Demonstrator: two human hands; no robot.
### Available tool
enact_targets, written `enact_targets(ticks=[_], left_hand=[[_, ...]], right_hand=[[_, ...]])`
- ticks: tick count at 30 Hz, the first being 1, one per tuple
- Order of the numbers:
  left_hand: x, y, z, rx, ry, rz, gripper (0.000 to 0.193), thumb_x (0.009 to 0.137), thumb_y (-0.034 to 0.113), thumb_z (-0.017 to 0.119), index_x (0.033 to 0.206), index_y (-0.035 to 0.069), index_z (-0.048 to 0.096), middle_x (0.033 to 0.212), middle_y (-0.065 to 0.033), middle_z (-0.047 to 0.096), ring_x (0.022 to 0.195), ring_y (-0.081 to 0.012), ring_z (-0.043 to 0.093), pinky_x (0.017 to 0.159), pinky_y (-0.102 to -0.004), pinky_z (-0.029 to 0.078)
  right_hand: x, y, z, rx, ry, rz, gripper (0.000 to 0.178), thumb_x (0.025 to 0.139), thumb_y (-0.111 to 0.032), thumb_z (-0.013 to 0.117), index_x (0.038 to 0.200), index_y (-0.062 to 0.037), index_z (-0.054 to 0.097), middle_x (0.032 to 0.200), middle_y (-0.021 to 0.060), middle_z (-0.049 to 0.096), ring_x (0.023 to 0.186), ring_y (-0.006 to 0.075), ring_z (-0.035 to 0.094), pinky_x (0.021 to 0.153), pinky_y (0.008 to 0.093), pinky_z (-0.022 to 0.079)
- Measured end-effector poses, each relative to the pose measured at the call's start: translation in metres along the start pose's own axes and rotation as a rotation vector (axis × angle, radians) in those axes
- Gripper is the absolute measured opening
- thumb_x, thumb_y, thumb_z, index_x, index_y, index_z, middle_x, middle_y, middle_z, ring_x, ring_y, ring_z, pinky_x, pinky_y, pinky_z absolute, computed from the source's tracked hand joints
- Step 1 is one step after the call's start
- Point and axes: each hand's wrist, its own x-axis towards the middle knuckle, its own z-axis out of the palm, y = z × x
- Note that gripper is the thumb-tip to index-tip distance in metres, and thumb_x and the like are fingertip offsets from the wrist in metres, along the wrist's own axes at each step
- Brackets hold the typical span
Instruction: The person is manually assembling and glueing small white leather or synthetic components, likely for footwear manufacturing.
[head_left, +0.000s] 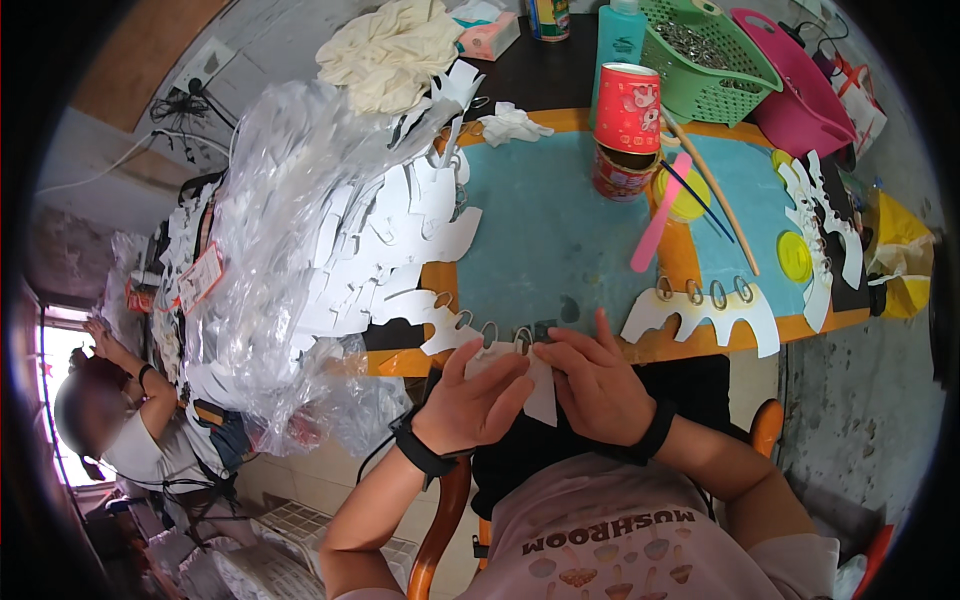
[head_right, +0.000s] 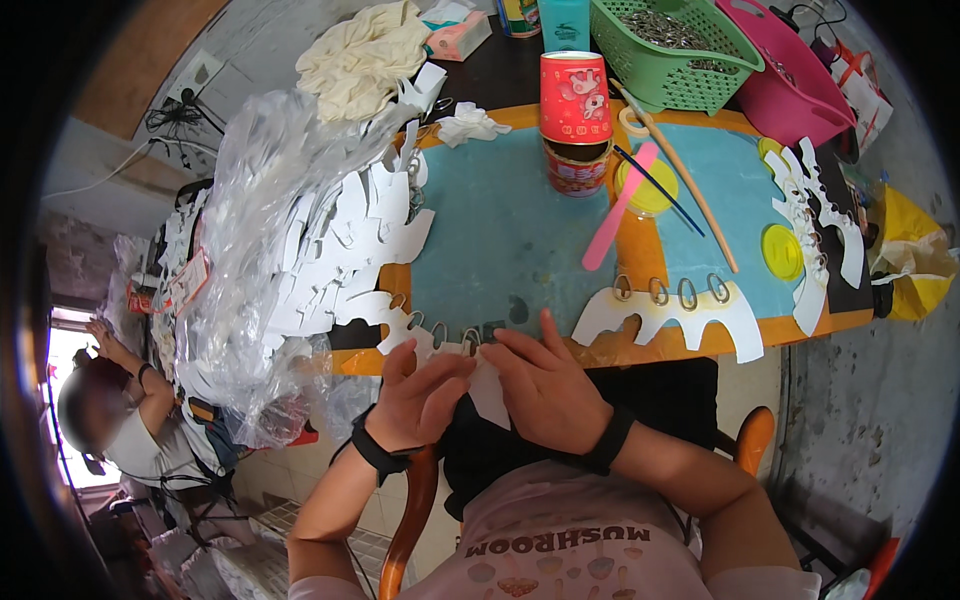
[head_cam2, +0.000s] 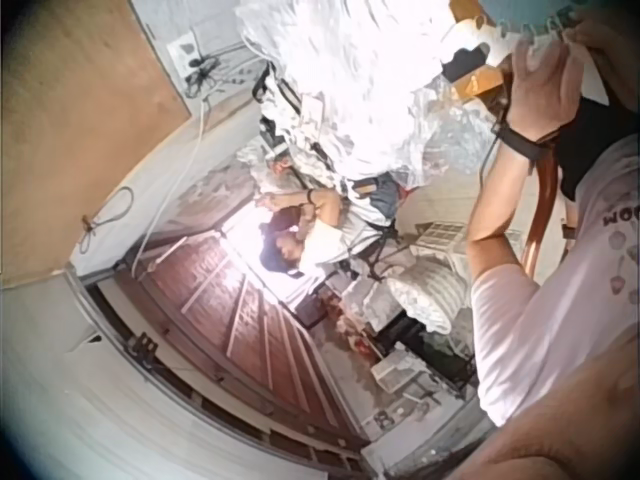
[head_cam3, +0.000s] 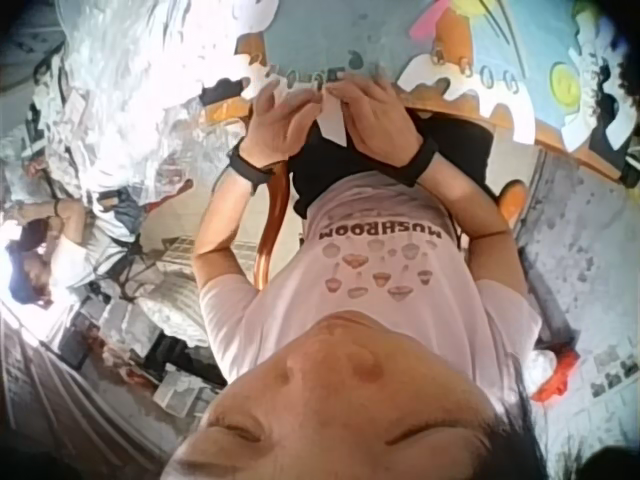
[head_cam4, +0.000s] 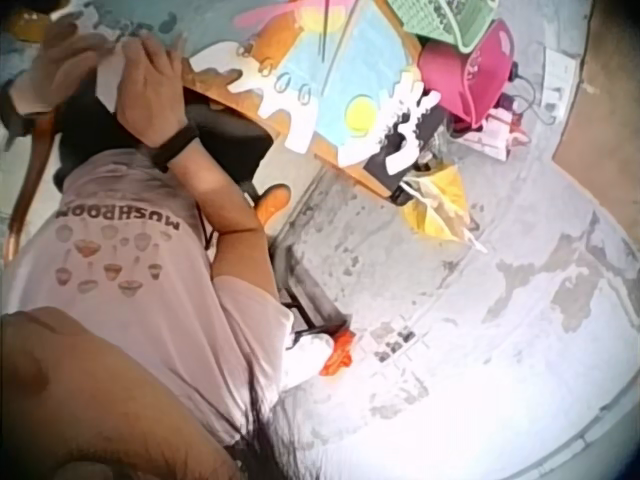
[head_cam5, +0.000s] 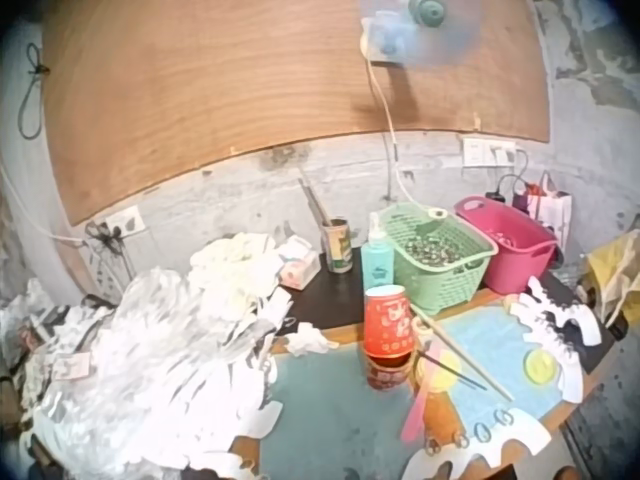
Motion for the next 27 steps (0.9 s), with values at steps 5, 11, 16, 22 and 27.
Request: enact_targets(ticks=[5, 11, 16, 22, 27], left_hand=[[-0.011, 0.015, 0.014, 0.118, 0.104, -0.046, 0.014, 0.084, 0.005, 0.059, 0.098, 0.008, 0.059, 0.106, -0.0076, 0.071, 0.114, -0.0167, 0.062, 0.113, -0.0460, 0.025], [-0.020, 0.041, 0.017, 0.230, 0.006, -0.191, 0.008, 0.086, 0.005, 0.055, 0.094, 0.006, 0.056, 0.116, -0.0100, 0.070, 0.120, -0.0162, 0.060, 0.114, -0.0415, 0.019], [-0.016, 0.051, 0.027, 0.128, 0.161, -0.274, 0.023, 0.076, -0.006, 0.059, 0.098, 0.001, 0.055, 0.111, -0.0147, 0.070, 0.111, -0.0257, 0.064, 0.109, -0.0447, 0.028], [0.007, 0.047, 0.008, -0.339, 0.179, -0.606, 0.024, 0.075, 0.001, 0.067, 0.098, 0.001, 0.061, 0.104, -0.0170, 0.066, 0.104, -0.0303, 0.062, 0.088, -0.0397, 0.047], [0.041, 0.038, 0.012, -0.085, 0.314, -0.738, 0.018, 0.078, 0.009, 0.073, 0.089, 0.002, 0.060, 0.084, -0.0135, 0.055, 0.079, -0.0340, 0.055, 0.067, -0.0426, 0.043]], right_hand=[[0.000, 0.002, -0.002, -0.093, -0.052, -0.065, 0.045, 0.077, -0.004, 0.064, 0.121, -0.0032, 0.058, 0.124, 0.0093, 0.060, 0.124, 0.0290, 0.054, 0.113, 0.0611, 0.026], [-0.002, 0.003, -0.005, -0.128, -0.091, -0.096, 0.048, 0.077, -0.006, 0.065, 0.124, -0.0080, 0.060, 0.125, 0.0075, 0.060, 0.127, 0.0287, 0.050, 0.114, 0.0598, 0.025], [-0.002, 0.000, -0.006, -0.157, -0.101, -0.085, 0.050, 0.077, -0.007, 0.066, 0.127, -0.0099, 0.060, 0.125, 0.0073, 0.060, 0.127, 0.0290, 0.050, 0.114, 0.0605, 0.025], [-0.002, -0.005, -0.009, -0.222, -0.131, -0.085, 0.048, 0.079, -0.011, 0.064, 0.127, -0.0117, 0.060, 0.128, 0.0077, 0.057, 0.127, 0.0289, 0.050, 0.113, 0.0630, 0.025], [-0.003, -0.007, -0.012, -0.283, -0.197, -0.090, 0.041, 0.080, -0.012, 0.062, 0.121, -0.0110, 0.062, 0.129, 0.0075, 0.056, 0.127, 0.0286, 0.050, 0.111, 0.0664, 0.025]])
